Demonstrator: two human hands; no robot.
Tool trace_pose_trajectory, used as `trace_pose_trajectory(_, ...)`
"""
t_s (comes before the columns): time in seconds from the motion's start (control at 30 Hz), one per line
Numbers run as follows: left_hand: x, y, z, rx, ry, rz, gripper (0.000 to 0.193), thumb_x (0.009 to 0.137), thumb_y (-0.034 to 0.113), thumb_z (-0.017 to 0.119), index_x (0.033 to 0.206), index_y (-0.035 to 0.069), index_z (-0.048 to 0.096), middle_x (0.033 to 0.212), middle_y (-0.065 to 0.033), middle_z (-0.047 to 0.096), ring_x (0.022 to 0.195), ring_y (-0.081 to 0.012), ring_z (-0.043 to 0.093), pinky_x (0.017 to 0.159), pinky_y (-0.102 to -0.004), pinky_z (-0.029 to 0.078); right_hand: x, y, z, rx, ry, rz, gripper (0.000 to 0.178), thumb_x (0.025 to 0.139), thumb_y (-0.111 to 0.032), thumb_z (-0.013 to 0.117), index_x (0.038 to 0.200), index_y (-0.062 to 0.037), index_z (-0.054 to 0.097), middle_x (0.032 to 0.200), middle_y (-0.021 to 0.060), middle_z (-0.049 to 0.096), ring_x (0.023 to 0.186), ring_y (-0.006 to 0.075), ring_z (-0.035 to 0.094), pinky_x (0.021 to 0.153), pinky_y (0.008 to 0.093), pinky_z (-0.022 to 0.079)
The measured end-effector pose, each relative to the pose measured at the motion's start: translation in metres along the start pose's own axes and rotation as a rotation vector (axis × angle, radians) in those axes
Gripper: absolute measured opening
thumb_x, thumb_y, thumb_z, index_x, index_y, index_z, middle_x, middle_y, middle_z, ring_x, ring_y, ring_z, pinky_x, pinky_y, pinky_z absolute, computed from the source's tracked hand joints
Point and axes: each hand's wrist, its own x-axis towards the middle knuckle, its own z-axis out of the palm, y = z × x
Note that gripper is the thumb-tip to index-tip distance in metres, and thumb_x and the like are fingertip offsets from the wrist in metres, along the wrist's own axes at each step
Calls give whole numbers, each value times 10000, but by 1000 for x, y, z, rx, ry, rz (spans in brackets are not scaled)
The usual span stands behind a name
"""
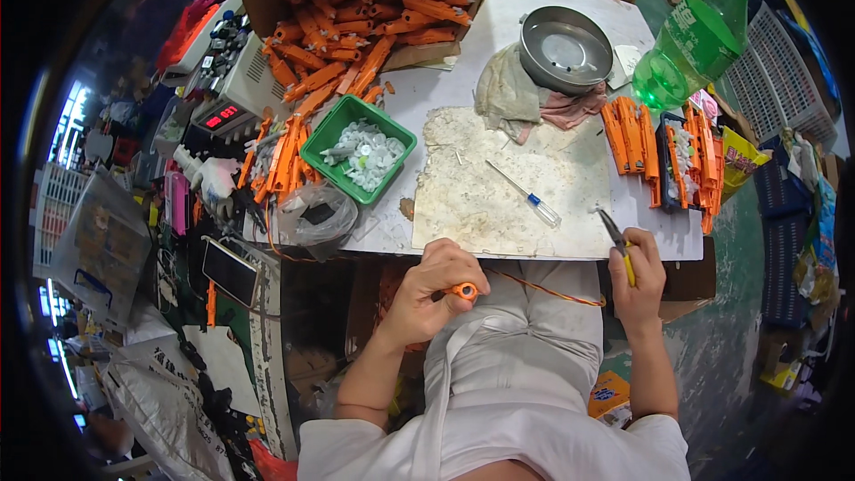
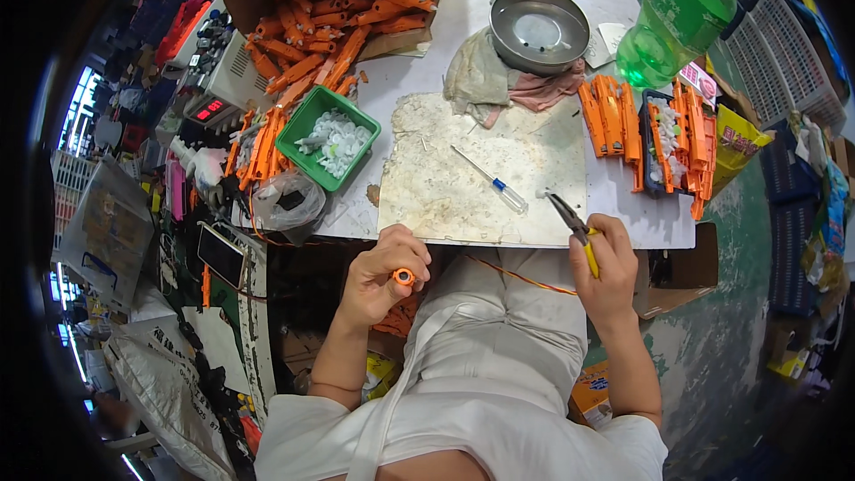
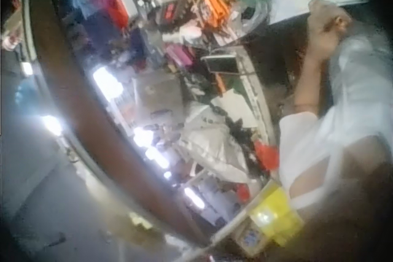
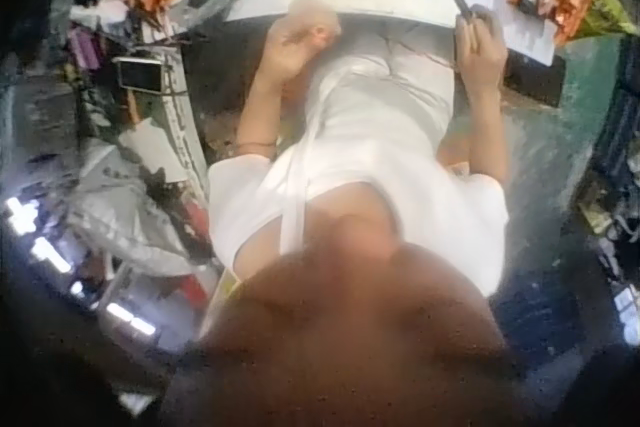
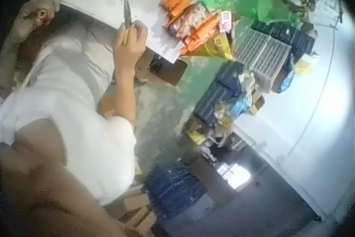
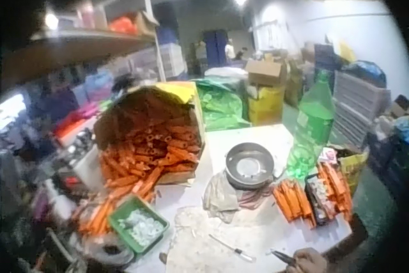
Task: The person assembles orange plastic components at a cluttered workbench. They use a screwdriver to manipulate internal parts and pliers to cut or adjust small white pieces, then insert these into the orange housing. The person handles the items one at a time, repeating the process for multiple units.
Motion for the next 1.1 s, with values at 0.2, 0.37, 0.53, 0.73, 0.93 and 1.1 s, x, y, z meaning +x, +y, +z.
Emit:
trace_pose_trajectory(0.2, 3, 6, 4, 23, 35, 98, 397, 858, 466, 592, 766, 82, 635, 617, 7, 570, 834, -185, 544, 873, -374, 326, 1, 3, 10, -55, -10, 2, 157, 792, -35, 657, 776, 54, 529, 896, 151, 551, 693, 271, 548, 605, 331, 448)
trace_pose_trajectory(0.37, 5, 3, 1, 134, 4, 133, 350, 818, 450, 621, 844, 104, 669, 825, -38, 578, 839, -207, 521, 858, -351, 347, 4, 23, 16, -431, -197, 53, 134, 776, -73, 653, 807, 26, 568, 964, 119, 553, 898, 278, 532, 785, 392, 424)
trace_pose_trajectory(0.53, 16, -1, -1, 644, 101, 209, 232, 797, 348, 646, 862, 126, 658, 871, -23, 564, 970, -245, 504, 918, -420, 301, 13, 27, 7, -612, -197, -75, 121, 770, -90, 646, 824, 2, 588, 1033, 102, 549, 1033, 274, 489, 935, 473, 351)
trace_pose_trajectory(0.73, 31, -22, 10, 830, 150, 209, 158, 784, 272, 662, 857, 132, 662, 924, -20, 539, 1060, -269, 443, 981, -464, 236, 21, -14, 2, -221, -155, -169, 131, 755, -89, 665, 833, -14, 593, 1009, 99, 564, 977, 266, 531, 981, 490, 332)
trace_pose_trajectory(0.93, 40, -23, 14, 852, 162, 217, 137, 772, 253, 673, 854, 144, 664, 927, -11, 535, 1094, -269, 417, 993, -466, 208, 26, -9, 17, -243, -173, -185, 141, 744, -95, 679, 824, -18, 591, 978, 86, 559, 950, 252, 536, 973, 480, 340)
trace_pose_trajectory(1.1, 43, -21, 16, 850, 154, 209, 136, 764, 246, 676, 856, 147, 664, 941, -14, 532, 1112, -273, 402, 996, -469, 203, 27, -30, 20, -245, -210, -352, 185, 666, -156, 729, 768, -57, 610, 992, 51, 549, 978, 213, 516, 983, 485, 328)
